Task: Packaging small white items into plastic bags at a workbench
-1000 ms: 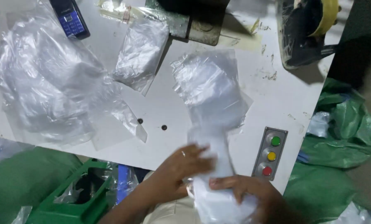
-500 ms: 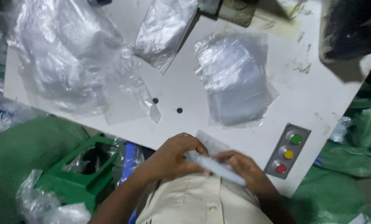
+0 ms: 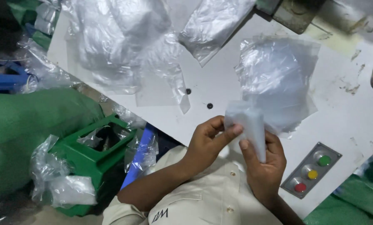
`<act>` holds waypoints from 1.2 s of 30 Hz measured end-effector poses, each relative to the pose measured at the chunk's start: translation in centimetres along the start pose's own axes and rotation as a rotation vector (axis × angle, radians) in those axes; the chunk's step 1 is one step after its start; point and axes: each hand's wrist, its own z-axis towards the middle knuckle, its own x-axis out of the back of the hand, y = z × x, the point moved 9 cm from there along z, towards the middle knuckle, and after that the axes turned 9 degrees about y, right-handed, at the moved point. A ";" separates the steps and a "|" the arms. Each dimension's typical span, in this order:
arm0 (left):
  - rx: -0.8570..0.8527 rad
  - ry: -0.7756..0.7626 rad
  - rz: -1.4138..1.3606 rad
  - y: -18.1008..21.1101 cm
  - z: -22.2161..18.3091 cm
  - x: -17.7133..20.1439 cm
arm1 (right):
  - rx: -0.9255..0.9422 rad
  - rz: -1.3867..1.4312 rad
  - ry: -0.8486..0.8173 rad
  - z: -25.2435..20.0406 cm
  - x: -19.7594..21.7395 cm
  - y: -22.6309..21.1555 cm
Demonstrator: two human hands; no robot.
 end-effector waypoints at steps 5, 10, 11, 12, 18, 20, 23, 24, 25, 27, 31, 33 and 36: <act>-0.229 -0.058 0.309 2.1 0.6 1.4 | -0.270 -0.039 -0.311 1.4 -2.3 1.3; -0.228 -0.068 0.255 2.2 0.6 2.3 | -0.315 -0.026 -0.192 1.3 -3.0 2.3; -0.218 -0.029 0.255 2.3 0.9 2.7 | -0.231 0.028 -0.217 1.4 -3.7 0.8; -0.189 0.021 0.246 1.9 0.4 2.9 | -0.164 0.067 -0.249 0.9 -3.7 -0.6; -0.324 -0.029 0.232 2.6 0.5 1.4 | -0.415 0.048 -0.204 1.1 -2.5 3.2; -0.302 -0.060 0.236 2.4 0.7 1.0 | -0.414 0.154 -0.176 1.2 -2.5 3.7; -0.313 -0.140 0.333 2.1 0.8 1.4 | -0.521 0.348 -0.171 0.7 -2.9 5.4; -0.343 -0.236 0.429 1.9 0.8 1.1 | -0.616 0.447 -0.152 0.3 -3.0 6.4; -0.343 -0.233 0.432 1.7 1.3 1.8 | -0.618 0.449 -0.155 0.7 -3.4 5.4; -0.313 0.258 0.532 2.0 3.2 7.1 | -0.689 0.321 -0.047 1.4 -2.9 4.4; -0.480 0.828 1.058 6.2 3.7 13.5 | -0.645 0.178 0.015 2.8 -0.7 2.3; -0.299 0.781 1.123 5.1 4.8 15.7 | -0.445 0.322 0.144 4.6 1.5 1.6; -0.219 0.743 0.954 6.4 3.9 14.5 | -0.187 0.242 0.072 7.7 4.7 -0.6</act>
